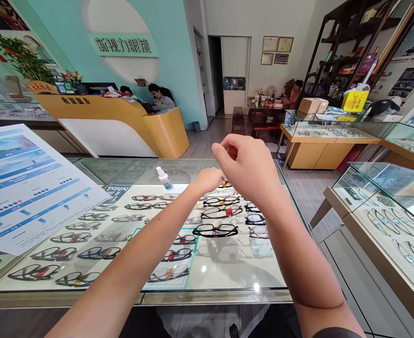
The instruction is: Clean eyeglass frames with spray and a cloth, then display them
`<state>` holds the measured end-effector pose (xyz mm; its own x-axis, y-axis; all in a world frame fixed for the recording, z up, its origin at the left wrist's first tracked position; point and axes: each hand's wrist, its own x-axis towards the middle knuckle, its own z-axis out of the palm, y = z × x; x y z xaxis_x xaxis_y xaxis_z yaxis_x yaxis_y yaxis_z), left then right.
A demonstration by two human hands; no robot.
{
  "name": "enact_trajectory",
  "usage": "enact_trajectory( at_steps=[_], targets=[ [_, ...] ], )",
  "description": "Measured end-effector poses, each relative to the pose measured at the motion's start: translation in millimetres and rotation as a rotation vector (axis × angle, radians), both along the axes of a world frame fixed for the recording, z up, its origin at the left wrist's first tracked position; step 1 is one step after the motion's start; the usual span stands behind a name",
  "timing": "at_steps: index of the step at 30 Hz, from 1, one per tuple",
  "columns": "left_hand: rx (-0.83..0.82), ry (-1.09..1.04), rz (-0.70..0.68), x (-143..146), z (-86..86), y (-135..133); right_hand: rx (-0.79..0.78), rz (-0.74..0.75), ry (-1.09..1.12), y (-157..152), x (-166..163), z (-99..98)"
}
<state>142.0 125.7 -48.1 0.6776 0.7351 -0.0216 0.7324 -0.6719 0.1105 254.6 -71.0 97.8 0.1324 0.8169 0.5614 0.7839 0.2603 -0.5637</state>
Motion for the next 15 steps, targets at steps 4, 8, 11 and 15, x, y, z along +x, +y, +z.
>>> enact_trajectory(
  at_steps=[4, 8, 11, 15],
  targets=[
    [0.006, -0.059, -0.004, -6.5, 18.1, -4.6, -0.008, 0.008, 0.006, -0.9, 0.5, 1.0],
    [0.028, -0.178, -0.010, -20.1, 51.3, -15.0, -0.001, 0.000, 0.020, -1.8, 0.9, 1.8],
    [0.017, -0.479, -0.035, -31.1, 78.7, -26.7, 0.011, 0.000, 0.021, -1.2, 2.7, 1.7],
    [-0.096, -0.983, -0.103, -40.5, 107.2, -48.2, 0.021, 0.000, 0.027, 0.8, 7.4, 0.6]
  ],
)
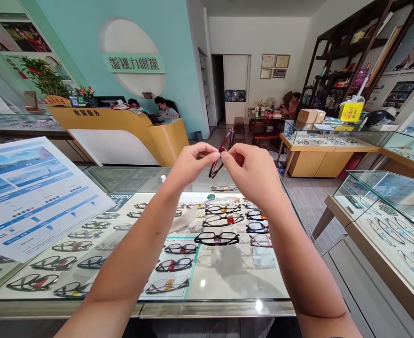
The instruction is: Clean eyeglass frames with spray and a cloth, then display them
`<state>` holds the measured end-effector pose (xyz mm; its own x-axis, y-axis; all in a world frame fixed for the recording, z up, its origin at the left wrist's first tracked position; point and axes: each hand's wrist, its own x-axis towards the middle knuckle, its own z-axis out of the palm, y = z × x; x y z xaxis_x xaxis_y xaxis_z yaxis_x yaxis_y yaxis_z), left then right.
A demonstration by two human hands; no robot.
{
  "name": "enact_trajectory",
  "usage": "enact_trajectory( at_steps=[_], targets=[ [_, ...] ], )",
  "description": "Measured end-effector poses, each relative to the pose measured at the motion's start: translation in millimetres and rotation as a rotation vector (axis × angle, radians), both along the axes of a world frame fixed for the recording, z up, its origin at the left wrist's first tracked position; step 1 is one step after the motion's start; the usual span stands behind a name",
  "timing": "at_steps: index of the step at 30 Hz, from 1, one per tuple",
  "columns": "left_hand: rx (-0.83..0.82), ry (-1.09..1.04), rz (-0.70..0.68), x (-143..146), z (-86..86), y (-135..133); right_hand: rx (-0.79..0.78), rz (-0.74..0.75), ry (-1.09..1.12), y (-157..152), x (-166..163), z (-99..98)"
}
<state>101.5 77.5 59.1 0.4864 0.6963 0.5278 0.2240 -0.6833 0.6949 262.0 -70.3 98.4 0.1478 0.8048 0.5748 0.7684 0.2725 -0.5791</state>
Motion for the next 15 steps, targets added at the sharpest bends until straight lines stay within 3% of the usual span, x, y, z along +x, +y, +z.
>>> enact_trajectory(
  at_steps=[5, 11, 15],
  targets=[
    [-0.196, -0.307, -0.156, -4.7, 18.2, -29.5, 0.017, -0.004, 0.022, 2.6, 3.2, -1.8],
    [-0.228, -0.349, -0.227, -6.8, 22.1, -39.0, 0.064, 0.085, 0.101, 4.0, 0.8, -2.6],
    [-0.241, -0.333, -0.254, -6.8, 20.7, -35.5, 0.073, 0.062, 0.107, 5.1, 1.0, -3.8]
  ],
)
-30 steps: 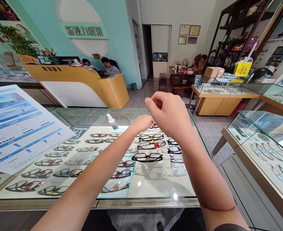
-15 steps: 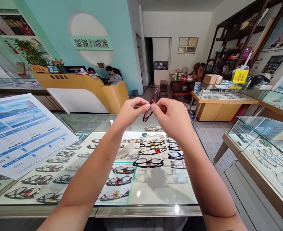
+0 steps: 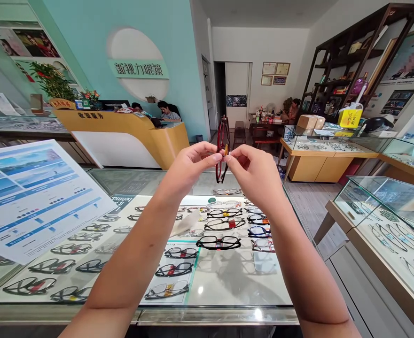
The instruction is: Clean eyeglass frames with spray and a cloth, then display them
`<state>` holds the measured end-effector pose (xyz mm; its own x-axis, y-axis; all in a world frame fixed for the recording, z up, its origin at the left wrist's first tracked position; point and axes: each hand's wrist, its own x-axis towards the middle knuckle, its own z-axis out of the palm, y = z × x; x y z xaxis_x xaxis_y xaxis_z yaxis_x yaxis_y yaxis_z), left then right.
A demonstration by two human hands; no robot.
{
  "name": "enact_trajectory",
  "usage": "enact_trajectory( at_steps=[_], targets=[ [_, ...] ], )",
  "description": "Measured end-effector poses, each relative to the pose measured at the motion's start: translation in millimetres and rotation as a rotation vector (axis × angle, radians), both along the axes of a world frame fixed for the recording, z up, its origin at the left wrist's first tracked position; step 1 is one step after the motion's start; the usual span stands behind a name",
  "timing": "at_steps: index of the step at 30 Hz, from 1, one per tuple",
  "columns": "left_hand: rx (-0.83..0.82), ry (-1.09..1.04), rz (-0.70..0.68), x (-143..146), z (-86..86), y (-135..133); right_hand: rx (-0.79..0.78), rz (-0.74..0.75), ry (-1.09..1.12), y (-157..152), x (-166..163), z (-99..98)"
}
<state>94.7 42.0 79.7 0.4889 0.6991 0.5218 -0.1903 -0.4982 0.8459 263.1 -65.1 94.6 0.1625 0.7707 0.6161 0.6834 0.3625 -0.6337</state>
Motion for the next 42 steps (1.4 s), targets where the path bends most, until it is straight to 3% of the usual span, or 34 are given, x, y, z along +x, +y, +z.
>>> enact_trajectory(
  at_steps=[11, 18, 25, 31, 36, 42],
  targets=[
    [-0.025, -0.040, 0.006, -3.1, 3.2, 2.1, 0.038, -0.027, -0.033, 2.1, 6.2, -2.8],
    [0.045, 0.058, 0.097, -18.5, 8.6, 7.9, 0.047, -0.207, -0.047, -1.3, 8.7, -0.4],
    [0.155, 0.234, 0.192, -35.7, 12.1, 16.0, 0.220, -0.470, -0.148, 2.5, 18.8, -1.8],
    [0.092, 0.083, 0.166, -29.3, 8.0, 17.5, 0.264, -0.373, -0.105, 0.8, 6.9, -2.2],
    [0.082, 0.081, 0.084, -16.3, 4.2, 10.9, 0.122, -0.189, -0.121, 3.1, -3.7, -5.1],
    [0.135, 0.146, 0.038, -9.2, 5.4, -2.3, 0.068, -0.184, -0.104, 9.0, -4.4, -7.4]
  ],
)
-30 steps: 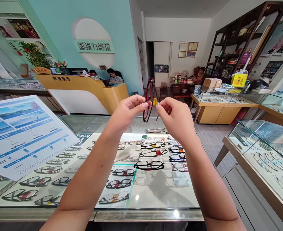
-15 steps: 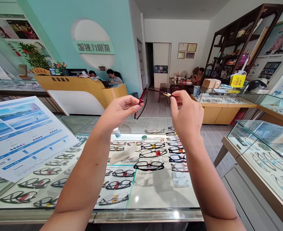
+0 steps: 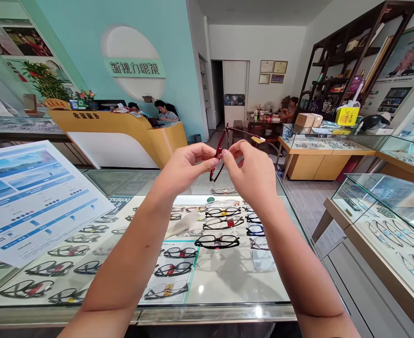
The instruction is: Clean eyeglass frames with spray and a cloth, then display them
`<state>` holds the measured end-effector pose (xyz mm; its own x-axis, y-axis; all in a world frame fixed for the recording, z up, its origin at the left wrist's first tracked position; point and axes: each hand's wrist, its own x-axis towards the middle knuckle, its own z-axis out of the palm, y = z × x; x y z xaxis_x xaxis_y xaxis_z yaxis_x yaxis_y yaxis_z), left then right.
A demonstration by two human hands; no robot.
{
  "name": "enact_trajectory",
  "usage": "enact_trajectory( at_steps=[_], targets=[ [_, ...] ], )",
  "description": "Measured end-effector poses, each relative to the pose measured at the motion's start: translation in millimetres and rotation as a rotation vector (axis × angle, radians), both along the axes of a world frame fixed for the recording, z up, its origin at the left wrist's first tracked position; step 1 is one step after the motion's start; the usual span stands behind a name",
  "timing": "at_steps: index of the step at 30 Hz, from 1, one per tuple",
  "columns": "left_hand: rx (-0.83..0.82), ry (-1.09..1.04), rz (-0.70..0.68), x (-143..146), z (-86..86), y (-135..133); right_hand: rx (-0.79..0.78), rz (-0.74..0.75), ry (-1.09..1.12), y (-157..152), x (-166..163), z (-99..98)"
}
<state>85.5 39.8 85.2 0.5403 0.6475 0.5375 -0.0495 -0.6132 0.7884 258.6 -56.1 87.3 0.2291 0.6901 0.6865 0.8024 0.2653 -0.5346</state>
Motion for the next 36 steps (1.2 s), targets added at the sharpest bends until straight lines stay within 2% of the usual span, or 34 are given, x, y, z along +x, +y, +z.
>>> enact_trajectory(
  at_steps=[10, 15, 22, 30, 36],
  targets=[
    [-0.029, -0.021, 0.013, 6.7, -6.9, 6.5, -0.028, -0.093, 0.021, 1.1, 2.9, 2.4],
    [-0.118, -0.111, 0.063, 8.2, -7.7, 6.6, -0.022, -0.166, 0.026, 2.5, 7.2, 2.3],
    [-0.197, -0.216, 0.108, 8.5, -8.2, 6.5, 0.027, -0.181, 0.015, 7.6, 13.0, -1.9],
    [-0.184, -0.411, 0.188, 2.7, -5.4, 11.6, -0.151, -0.286, -0.076, 7.9, 22.4, -0.6],
    [-0.131, -0.391, 0.219, 1.5, -6.5, 8.3, -0.225, -0.272, -0.169, 3.5, 26.2, -2.5]
  ],
)
